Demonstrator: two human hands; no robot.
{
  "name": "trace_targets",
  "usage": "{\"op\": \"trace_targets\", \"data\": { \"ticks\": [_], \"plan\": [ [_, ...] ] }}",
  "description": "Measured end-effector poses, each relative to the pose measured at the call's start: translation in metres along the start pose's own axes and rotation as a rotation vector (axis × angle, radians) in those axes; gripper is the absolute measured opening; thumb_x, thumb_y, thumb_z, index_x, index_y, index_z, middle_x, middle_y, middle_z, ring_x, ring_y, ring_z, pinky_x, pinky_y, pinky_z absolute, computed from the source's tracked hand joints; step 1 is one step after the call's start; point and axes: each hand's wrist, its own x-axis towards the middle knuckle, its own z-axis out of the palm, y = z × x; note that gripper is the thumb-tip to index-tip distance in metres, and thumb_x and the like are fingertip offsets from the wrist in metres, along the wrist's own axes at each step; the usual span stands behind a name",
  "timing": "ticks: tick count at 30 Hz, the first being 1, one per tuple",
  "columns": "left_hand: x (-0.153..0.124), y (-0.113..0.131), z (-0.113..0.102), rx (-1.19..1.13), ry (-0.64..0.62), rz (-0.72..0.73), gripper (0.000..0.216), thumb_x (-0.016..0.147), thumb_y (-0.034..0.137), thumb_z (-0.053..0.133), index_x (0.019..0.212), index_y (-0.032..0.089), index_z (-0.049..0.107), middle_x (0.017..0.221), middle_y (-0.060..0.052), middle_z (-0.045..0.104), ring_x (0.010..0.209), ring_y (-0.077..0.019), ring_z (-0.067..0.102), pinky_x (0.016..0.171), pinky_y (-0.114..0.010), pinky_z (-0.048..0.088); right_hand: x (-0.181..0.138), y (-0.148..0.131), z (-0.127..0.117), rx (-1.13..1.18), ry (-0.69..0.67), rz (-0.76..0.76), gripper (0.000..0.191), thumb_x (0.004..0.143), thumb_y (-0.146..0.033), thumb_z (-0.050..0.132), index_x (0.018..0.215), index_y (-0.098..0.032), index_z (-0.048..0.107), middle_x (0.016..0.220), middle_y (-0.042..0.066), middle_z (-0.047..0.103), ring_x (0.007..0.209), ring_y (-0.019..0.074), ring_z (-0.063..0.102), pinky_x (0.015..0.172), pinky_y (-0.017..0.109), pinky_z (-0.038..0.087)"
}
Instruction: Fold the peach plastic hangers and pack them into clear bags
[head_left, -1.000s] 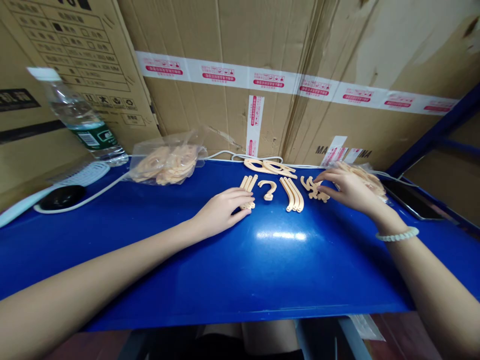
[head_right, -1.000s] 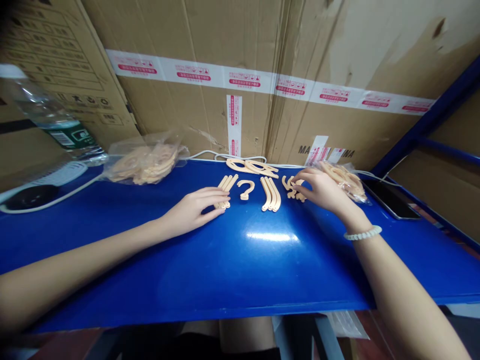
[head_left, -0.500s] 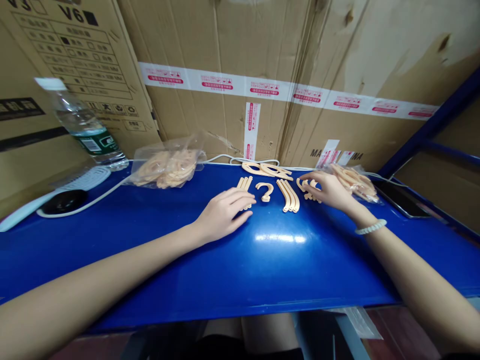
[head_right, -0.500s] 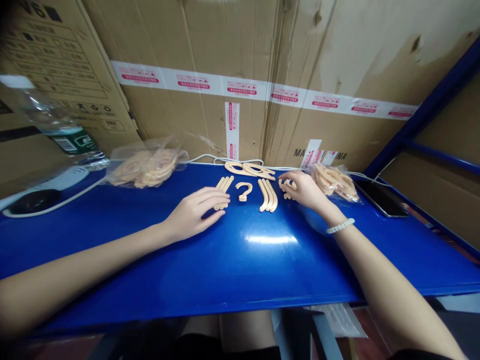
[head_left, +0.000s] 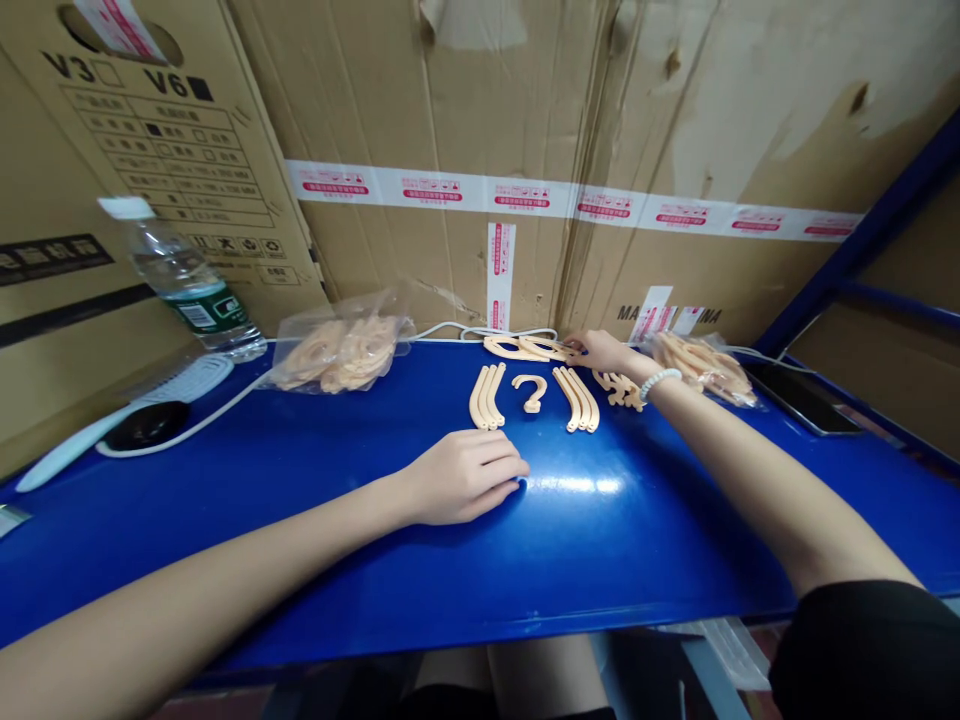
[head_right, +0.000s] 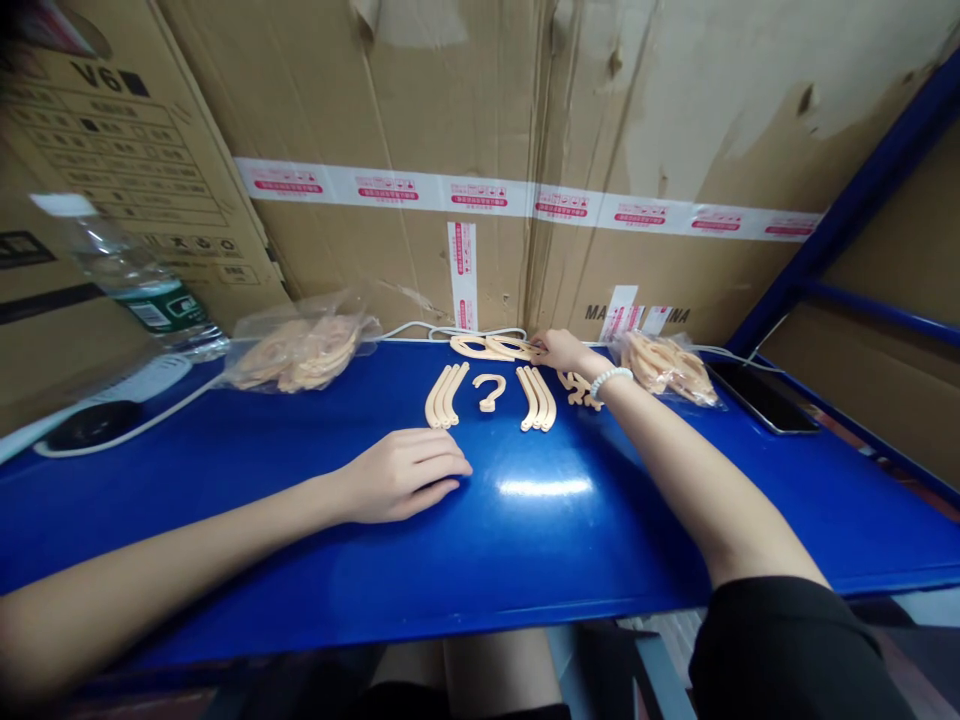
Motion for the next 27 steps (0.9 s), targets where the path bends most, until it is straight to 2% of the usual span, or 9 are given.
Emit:
{"op": "trace_targets", "data": {
  "ticks": [8,14,18,22,24,27],
  "plan": [
    [0.001,0.001,-0.001,-0.021,0.000,-0.010,0.020,0.101,0.018,0.048,0.106,0.013,0.066,0.095,-0.010,0.073,0.086,-0.0207,0.067,0.081,-0.033,0.054,-0.001,0.007,-0.002,0.276,0.095,0.059,0.037,0.068,-0.019,0.084,0.105,-0.016,0.077,0.093,0.007,0.079,0.086,0.0218,0.072,0.078,0.028,0.055],
    [0.001,0.001,-0.002,-0.026,0.001,-0.013,0.022,0.102,0.020,0.045,0.105,0.014,0.067,0.095,-0.010,0.073,0.087,-0.0208,0.068,0.080,-0.033,0.054,-0.012,0.001,-0.005,0.632,0.239,0.167,0.028,0.081,-0.016,0.074,0.108,-0.010,0.072,0.075,0.007,0.075,0.060,0.0147,0.065,0.063,0.029,0.058],
    [-0.001,0.001,-0.001,-0.101,0.022,-0.071,0.019,0.100,0.019,0.048,0.105,0.014,0.066,0.095,-0.009,0.073,0.086,-0.0203,0.069,0.082,-0.033,0.054,-0.043,-0.004,-0.024,0.798,0.316,0.188,0.025,0.083,-0.020,0.074,0.105,-0.011,0.070,0.075,0.008,0.073,0.059,0.0133,0.064,0.061,0.028,0.058],
    [0.002,0.002,-0.004,-0.262,0.098,-0.262,0.018,0.097,0.017,0.051,0.109,0.016,0.065,0.100,-0.008,0.073,0.088,-0.0183,0.068,0.082,-0.031,0.054,-0.092,-0.015,-0.049,0.922,0.335,0.157,0.028,0.084,-0.029,0.075,0.107,-0.015,0.071,0.090,0.008,0.074,0.068,0.0126,0.066,0.062,0.023,0.057],
    [0.006,0.004,-0.007,-0.370,0.139,-0.439,0.019,0.095,0.019,0.053,0.111,0.017,0.064,0.099,-0.007,0.072,0.083,-0.0164,0.066,0.075,-0.028,0.054,-0.114,-0.026,-0.054,1.073,0.275,0.130,0.030,0.079,-0.033,0.080,0.103,-0.016,0.072,0.087,0.006,0.072,0.066,0.0112,0.063,0.060,0.023,0.055],
    [0.015,0.010,-0.010,-0.530,0.183,-0.717,0.026,0.092,0.028,0.058,0.114,0.018,0.064,0.096,-0.006,0.070,0.076,-0.0155,0.064,0.066,-0.026,0.052,-0.133,-0.049,-0.048,1.200,0.153,0.076,0.035,0.077,-0.037,0.082,0.103,-0.016,0.072,0.077,0.003,0.069,0.059,0.0094,0.057,0.052,0.022,0.048]
  ]
}}
